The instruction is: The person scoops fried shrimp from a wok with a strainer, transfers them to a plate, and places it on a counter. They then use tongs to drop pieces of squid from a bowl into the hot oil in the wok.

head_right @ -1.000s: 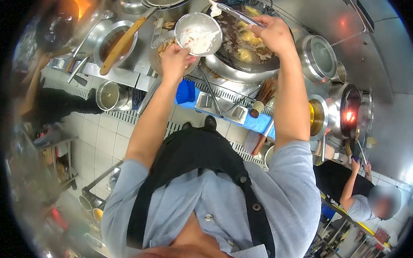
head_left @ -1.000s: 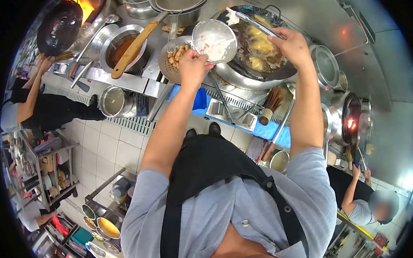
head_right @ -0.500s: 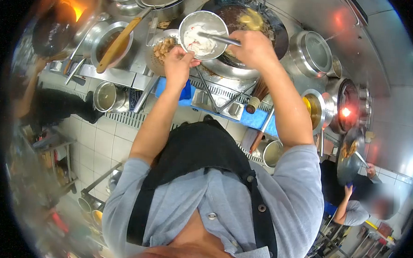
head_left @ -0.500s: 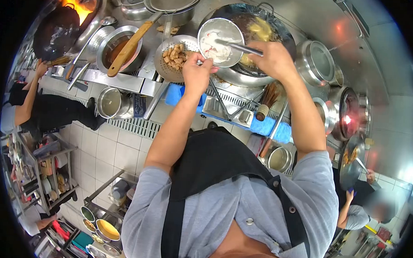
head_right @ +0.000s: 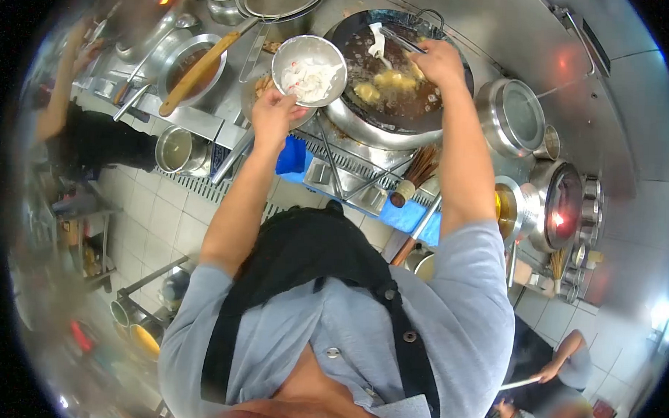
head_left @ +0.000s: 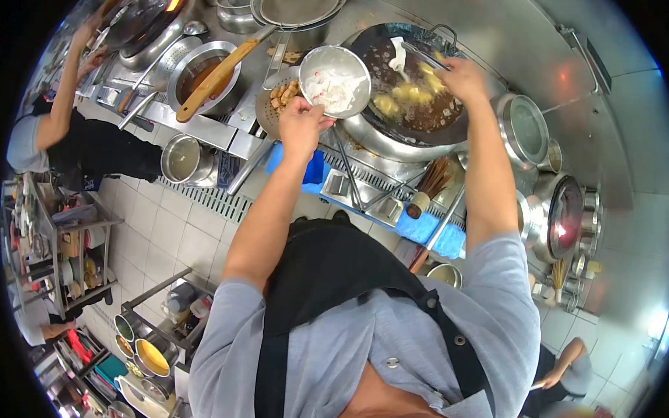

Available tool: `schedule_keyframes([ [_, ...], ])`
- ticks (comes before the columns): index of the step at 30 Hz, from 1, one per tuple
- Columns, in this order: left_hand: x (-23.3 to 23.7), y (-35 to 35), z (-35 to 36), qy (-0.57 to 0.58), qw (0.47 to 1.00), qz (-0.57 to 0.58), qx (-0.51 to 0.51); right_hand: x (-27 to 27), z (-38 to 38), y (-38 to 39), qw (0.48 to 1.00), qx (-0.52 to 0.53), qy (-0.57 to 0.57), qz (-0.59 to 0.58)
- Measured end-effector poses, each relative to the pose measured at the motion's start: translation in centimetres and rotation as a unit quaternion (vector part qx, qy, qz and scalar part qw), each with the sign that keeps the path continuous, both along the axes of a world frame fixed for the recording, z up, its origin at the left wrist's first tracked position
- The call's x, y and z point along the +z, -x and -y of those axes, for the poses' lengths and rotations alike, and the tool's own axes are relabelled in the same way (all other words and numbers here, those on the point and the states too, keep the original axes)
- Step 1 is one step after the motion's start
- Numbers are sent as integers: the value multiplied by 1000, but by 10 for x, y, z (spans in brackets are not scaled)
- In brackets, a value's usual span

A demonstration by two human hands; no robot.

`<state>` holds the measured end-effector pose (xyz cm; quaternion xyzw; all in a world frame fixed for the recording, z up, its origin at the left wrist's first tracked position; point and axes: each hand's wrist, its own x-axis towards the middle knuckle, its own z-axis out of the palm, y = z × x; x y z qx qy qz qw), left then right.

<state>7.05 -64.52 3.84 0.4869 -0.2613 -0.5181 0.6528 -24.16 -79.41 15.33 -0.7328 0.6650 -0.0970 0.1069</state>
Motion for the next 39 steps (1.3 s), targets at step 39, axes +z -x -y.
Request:
schedule_keyframes([
  [39,-13,-54,9,-4,990,-32,-134,-28,-2,4,992,-97,23,-77],
])
